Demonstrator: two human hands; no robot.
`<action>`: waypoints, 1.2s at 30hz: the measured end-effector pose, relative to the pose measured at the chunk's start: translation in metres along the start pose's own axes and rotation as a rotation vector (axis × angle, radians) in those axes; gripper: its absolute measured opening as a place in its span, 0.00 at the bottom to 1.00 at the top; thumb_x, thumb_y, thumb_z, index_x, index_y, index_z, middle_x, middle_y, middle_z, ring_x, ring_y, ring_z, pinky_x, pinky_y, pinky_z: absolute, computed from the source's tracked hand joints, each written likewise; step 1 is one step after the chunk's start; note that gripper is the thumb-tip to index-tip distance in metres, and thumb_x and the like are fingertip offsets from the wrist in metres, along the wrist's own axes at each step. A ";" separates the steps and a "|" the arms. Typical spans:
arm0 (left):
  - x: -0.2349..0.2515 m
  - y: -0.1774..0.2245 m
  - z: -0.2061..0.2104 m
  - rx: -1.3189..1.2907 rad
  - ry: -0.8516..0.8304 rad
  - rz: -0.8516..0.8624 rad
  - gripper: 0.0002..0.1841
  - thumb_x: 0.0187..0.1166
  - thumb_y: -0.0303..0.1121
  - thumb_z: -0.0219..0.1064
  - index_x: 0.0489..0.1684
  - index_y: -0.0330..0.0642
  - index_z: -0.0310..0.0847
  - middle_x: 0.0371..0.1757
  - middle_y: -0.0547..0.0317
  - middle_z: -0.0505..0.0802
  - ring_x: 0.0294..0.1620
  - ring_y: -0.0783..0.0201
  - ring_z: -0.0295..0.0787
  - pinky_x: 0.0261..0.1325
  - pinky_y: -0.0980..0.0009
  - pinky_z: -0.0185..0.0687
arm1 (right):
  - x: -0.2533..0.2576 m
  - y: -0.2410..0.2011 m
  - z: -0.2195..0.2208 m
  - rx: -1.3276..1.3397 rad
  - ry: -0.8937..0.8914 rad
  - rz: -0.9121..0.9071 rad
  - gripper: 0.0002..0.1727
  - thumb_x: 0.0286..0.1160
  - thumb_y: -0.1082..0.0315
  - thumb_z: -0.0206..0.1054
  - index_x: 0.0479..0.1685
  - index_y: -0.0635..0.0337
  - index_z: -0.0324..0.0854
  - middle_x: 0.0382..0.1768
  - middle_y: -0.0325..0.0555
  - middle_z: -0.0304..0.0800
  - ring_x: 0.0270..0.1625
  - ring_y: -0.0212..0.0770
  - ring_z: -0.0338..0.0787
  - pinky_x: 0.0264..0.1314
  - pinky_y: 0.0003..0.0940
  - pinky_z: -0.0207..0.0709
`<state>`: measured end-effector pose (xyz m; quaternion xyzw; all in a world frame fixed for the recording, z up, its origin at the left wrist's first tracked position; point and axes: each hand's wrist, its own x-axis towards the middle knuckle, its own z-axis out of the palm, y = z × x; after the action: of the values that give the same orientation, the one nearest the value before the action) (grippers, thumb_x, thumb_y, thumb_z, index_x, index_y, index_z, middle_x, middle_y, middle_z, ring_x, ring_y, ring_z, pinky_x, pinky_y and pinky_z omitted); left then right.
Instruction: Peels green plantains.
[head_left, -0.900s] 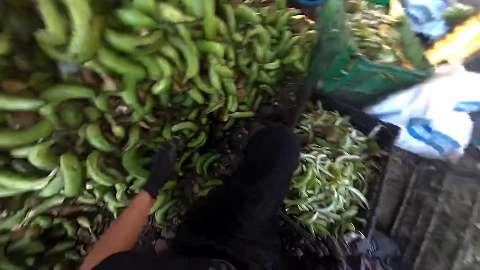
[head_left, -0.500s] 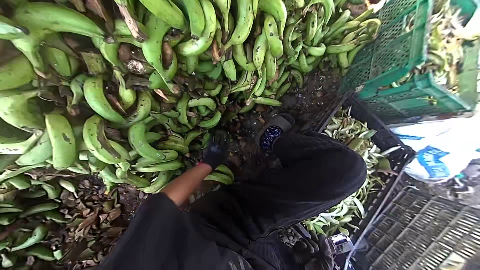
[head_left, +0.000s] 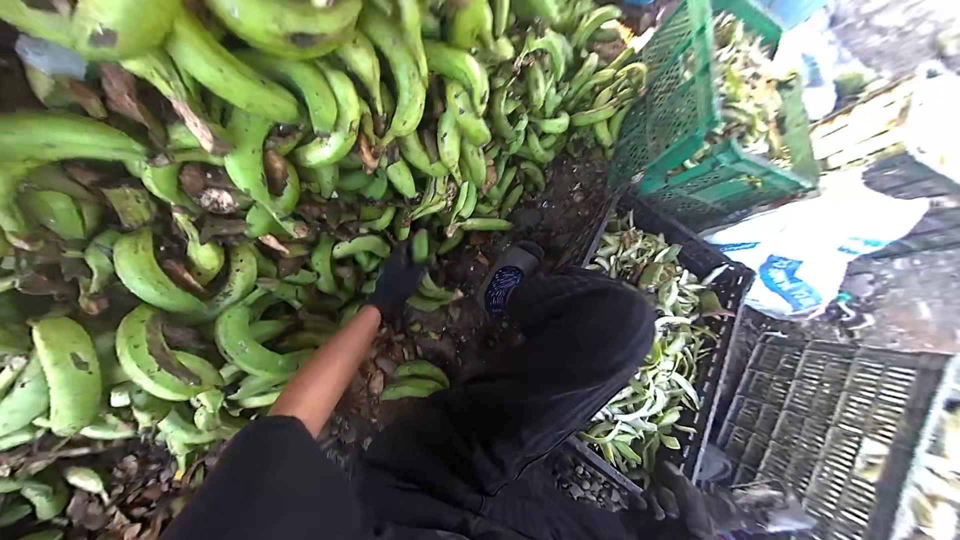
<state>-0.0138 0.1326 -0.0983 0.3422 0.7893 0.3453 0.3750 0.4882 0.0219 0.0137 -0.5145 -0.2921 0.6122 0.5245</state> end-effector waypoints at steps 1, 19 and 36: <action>0.003 0.025 -0.005 -0.257 0.075 0.018 0.38 0.77 0.47 0.74 0.83 0.39 0.64 0.71 0.41 0.84 0.72 0.50 0.82 0.75 0.48 0.77 | 0.009 -0.009 0.007 -0.119 0.042 -0.083 0.14 0.86 0.55 0.57 0.36 0.40 0.87 0.14 0.23 0.77 0.16 0.23 0.77 0.22 0.23 0.78; -0.152 0.348 0.190 -0.525 -0.609 0.463 0.23 0.92 0.40 0.53 0.72 0.26 0.72 0.60 0.40 0.86 0.56 0.62 0.84 0.63 0.65 0.80 | 0.077 -0.098 0.114 -0.918 0.434 -0.978 0.32 0.64 0.59 0.78 0.63 0.76 0.85 0.52 0.67 0.94 0.55 0.64 0.94 0.62 0.60 0.84; -0.135 0.291 0.261 -0.144 -0.353 0.537 0.30 0.92 0.38 0.53 0.90 0.34 0.52 0.74 0.34 0.82 0.74 0.46 0.80 0.79 0.53 0.72 | 0.032 -0.031 0.108 -0.593 0.514 -0.206 0.23 0.62 0.56 0.81 0.49 0.65 0.89 0.29 0.43 0.89 0.30 0.36 0.85 0.37 0.41 0.81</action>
<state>0.3497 0.2535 0.0579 0.5653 0.5672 0.4223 0.4247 0.4005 0.0809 0.0634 -0.7478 -0.3656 0.2971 0.4679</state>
